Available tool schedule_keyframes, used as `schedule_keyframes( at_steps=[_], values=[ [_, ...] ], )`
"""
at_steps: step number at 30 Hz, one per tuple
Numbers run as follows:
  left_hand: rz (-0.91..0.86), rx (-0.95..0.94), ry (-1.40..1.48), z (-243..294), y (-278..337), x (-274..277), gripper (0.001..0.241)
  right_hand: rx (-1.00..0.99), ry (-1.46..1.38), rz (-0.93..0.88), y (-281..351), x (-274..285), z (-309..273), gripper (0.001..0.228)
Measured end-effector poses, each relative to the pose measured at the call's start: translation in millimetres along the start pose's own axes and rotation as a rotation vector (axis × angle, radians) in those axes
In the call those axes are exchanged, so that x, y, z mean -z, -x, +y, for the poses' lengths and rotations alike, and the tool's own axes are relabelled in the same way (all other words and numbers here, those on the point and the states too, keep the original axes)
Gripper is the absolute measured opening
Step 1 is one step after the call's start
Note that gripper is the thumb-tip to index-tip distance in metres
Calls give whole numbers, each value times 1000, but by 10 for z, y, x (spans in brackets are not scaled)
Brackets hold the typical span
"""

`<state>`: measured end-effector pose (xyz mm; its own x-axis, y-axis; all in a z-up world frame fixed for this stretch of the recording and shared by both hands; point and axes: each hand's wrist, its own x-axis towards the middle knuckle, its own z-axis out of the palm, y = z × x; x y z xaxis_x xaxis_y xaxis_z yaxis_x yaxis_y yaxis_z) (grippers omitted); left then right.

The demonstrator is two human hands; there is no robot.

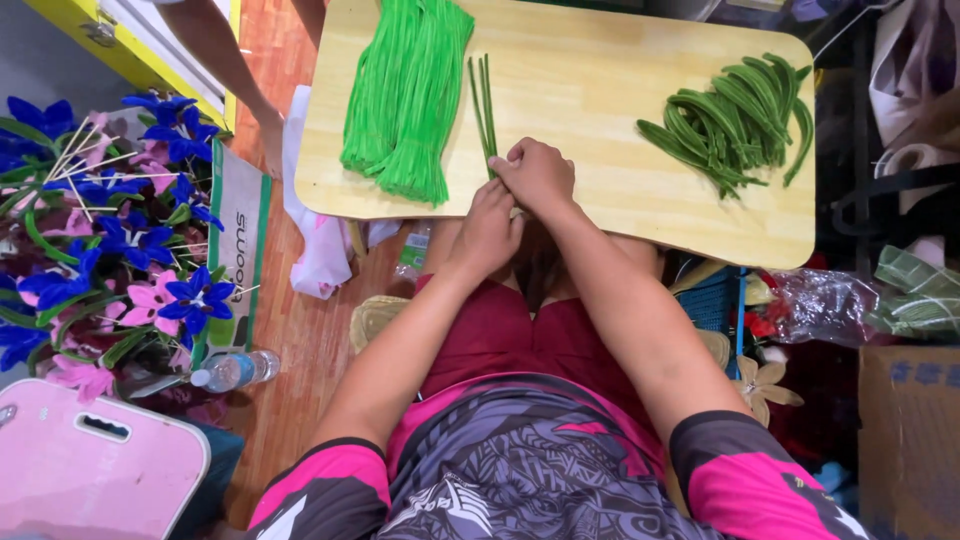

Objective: The person sits cross-legged and wraps green fabric strips around thin green sticks by hand. They repeatedly pick up a stick, wrap the fabric tightly around it, and place the finished item on a pile on the table. The workspace includes a wooden board with a bundle of green sticks and a pile of completed wrapped stems.

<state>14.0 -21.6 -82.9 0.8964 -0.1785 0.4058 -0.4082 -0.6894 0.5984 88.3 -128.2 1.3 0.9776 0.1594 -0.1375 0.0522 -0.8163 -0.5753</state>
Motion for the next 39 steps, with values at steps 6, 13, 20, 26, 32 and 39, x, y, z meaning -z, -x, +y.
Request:
schedule_keyframes(
  at_steps=[6,13,20,26,32,39],
  values=[
    [264,-50,60,-303,13,-45,7,-40,20,-38,-189,-116,146,35],
    [273,-58,12,-300,-311,119,32,-35,-28,25,-170,-129,228,27],
    [126,76,-127,-497,-338,17,42,-153,-66,16,-158,19,-74,34],
    [158,43,-359,-432,-288,-74,32,-172,-56,21,-348,-157,288,18],
    [111,120,-348,-506,-434,-143,30,-209,-516,157,-532,-28,778,18],
    [14,195,-38,-103,-922,158,36,-53,-1193,123,-207,127,1019,16]
  ],
)
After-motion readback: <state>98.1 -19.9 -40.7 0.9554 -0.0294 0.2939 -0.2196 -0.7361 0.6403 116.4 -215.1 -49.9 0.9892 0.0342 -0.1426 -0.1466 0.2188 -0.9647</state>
